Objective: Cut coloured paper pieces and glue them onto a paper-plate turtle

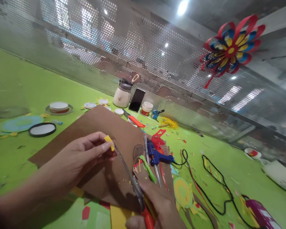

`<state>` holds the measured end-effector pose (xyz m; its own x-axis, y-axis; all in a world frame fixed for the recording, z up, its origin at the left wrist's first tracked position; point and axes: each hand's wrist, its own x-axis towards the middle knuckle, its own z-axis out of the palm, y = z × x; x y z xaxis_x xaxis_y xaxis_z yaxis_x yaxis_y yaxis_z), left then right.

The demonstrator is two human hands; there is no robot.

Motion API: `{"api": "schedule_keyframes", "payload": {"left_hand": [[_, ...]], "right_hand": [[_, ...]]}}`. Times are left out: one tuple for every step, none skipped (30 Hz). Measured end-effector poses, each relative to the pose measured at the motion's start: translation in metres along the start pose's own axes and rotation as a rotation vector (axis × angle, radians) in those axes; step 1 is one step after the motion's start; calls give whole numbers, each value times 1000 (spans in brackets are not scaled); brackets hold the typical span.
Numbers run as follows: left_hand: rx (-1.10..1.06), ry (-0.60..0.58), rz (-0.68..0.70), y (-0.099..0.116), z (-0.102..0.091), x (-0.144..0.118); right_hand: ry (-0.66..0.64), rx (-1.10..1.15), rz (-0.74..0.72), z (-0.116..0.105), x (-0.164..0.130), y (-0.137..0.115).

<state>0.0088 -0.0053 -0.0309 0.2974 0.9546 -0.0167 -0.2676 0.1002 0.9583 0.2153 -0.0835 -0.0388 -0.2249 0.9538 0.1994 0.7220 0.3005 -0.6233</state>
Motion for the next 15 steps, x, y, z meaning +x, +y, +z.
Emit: {"api": "schedule_keyframes", "payload": {"left_hand": [[27, 0, 6, 0, 0, 0], [47, -2, 8, 0, 1, 0], [57, -1, 8, 0, 1, -1], [58, 4, 7, 0, 2, -1], [49, 13, 10, 0, 3, -1], [36, 22, 17, 0, 4, -1], [22, 35, 26, 0, 5, -2], [12, 46, 31, 0, 5, -2], [5, 56, 36, 0, 6, -2], [0, 62, 37, 0, 6, -2], [-4, 67, 37, 0, 7, -2], [-7, 73, 35, 0, 7, -2], [-12, 78, 34, 0, 7, -2], [-19, 80, 34, 0, 7, -2], [-27, 82, 35, 0, 6, -2]], "right_hand": [[23, 11, 10, 1, 2, -2], [43, 22, 18, 1, 3, -4], [57, 32, 23, 1, 4, -6], [61, 39, 24, 1, 3, -7], [52, 41, 20, 0, 2, -8], [36, 40, 14, -2, 0, -8], [19, 37, 8, -3, -2, -8], [3, 33, 2, -5, -5, -7], [-13, 29, -5, -6, -6, -6], [-25, 24, -11, -6, -7, -5], [-28, 15, -15, -6, -8, -4], [-21, 2, -18, -6, -8, -3], [-10, -15, -23, -5, -8, -3], [6, -34, -30, -4, -7, -2], [22, -51, -41, -3, -7, -2]]}}
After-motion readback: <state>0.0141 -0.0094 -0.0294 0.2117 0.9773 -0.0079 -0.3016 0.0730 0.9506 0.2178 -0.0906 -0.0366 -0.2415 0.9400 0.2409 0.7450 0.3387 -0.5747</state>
